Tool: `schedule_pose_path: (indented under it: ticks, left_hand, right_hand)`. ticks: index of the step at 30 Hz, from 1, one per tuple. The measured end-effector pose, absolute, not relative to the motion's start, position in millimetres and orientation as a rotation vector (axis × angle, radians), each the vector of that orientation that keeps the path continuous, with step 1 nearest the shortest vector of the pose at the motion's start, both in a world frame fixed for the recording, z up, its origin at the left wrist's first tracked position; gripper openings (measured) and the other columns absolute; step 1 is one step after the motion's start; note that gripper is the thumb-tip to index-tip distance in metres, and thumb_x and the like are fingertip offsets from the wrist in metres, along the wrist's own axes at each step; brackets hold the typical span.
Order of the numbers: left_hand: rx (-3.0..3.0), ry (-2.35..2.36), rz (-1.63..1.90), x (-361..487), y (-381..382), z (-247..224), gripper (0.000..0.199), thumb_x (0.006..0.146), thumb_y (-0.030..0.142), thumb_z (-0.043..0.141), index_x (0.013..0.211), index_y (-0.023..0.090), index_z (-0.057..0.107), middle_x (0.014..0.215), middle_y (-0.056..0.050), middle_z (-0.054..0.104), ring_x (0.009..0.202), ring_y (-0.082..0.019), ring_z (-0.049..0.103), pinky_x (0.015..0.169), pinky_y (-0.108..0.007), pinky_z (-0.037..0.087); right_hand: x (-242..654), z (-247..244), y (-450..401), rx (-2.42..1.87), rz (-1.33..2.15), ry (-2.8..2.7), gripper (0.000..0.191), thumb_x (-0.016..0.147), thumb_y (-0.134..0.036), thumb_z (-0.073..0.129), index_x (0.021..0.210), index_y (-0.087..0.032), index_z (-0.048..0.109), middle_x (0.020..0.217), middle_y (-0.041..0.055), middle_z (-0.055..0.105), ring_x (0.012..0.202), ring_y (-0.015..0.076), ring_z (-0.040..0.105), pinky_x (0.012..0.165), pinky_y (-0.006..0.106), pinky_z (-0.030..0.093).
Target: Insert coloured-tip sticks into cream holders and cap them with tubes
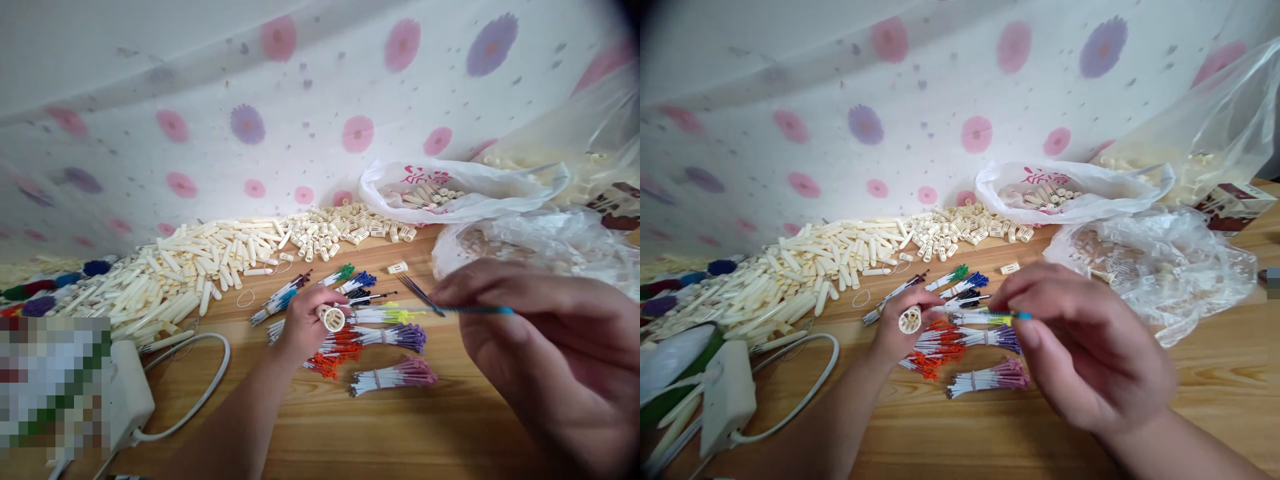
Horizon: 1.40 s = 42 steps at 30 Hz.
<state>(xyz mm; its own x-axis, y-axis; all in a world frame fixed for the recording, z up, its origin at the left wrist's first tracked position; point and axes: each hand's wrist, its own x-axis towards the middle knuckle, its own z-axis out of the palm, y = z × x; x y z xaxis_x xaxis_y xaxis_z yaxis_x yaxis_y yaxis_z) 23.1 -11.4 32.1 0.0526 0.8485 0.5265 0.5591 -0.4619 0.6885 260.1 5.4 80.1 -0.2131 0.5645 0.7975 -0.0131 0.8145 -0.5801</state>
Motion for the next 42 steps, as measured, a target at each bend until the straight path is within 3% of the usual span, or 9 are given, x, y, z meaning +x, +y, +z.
schedule_pose_path:
  ticks: [5,15,20,23,25,42]
  left_hand:
    - [2.099,1.323,1.315,24,-12,27,0.006,0.078,0.023,0.066,0.082,0.019,0.065,0.075,-0.002,0.064,0.069,-0.014,0.059,0.065,-0.025,0.046]
    - [2.143,1.311,1.202,23,-12,26,0.007,0.082,0.024,0.061,0.084,0.019,0.064,0.076,-0.003,0.061,0.072,-0.014,0.056,0.067,-0.026,0.044]
    - [2.187,1.300,1.164,17,-11,27,0.033,0.081,0.049,0.058,0.095,0.019,0.063,0.083,-0.006,0.060,0.079,-0.018,0.055,0.072,-0.029,0.043]
    - [2.229,1.306,1.107,15,-13,30,0.057,0.079,0.067,0.042,0.102,0.018,0.061,0.090,-0.008,0.058,0.085,-0.021,0.054,0.078,-0.033,0.043]
    - [2.248,1.317,1.082,14,-13,32,0.064,0.080,0.070,0.033,0.106,0.018,0.059,0.095,-0.010,0.056,0.089,-0.022,0.053,0.081,-0.034,0.042]
    - [2.259,1.358,1.133,14,-13,34,0.054,0.084,0.062,0.035,0.096,0.016,0.061,0.089,-0.007,0.052,0.083,-0.018,0.051,0.076,-0.030,0.042]
  right_hand:
    - [262,91,-4,-0.365,0.411,-2.005,0.009,0.085,-0.020,0.053,0.087,-0.025,0.060,0.079,0.0060,0.067,0.078,0.0185,0.065,0.066,0.030,0.055]
    - [237,83,-1,-0.241,0.358,-2.038,0.025,0.079,-0.006,0.053,0.097,-0.023,0.057,0.084,0.0067,0.069,0.081,0.0176,0.067,0.071,0.030,0.056]
    - [231,79,3,-0.335,0.499,-1.941,0.024,0.082,-0.007,0.050,0.096,-0.024,0.057,0.080,0.0042,0.068,0.077,0.0172,0.065,0.067,0.030,0.055]
    - [228,74,8,-0.338,0.436,-2.006,0.020,0.082,-0.009,0.053,0.095,-0.023,0.059,0.084,0.0050,0.068,0.078,0.0175,0.065,0.069,0.031,0.054]
    - [227,70,11,-0.349,0.373,-2.027,0.020,0.082,-0.010,0.054,0.096,-0.023,0.060,0.087,0.0058,0.068,0.080,0.0178,0.064,0.070,0.032,0.053]
    - [229,69,16,-0.347,0.401,-1.963,0.019,0.079,-0.004,0.055,0.091,-0.018,0.060,0.082,0.0055,0.062,0.077,0.0150,0.058,0.067,0.029,0.050]
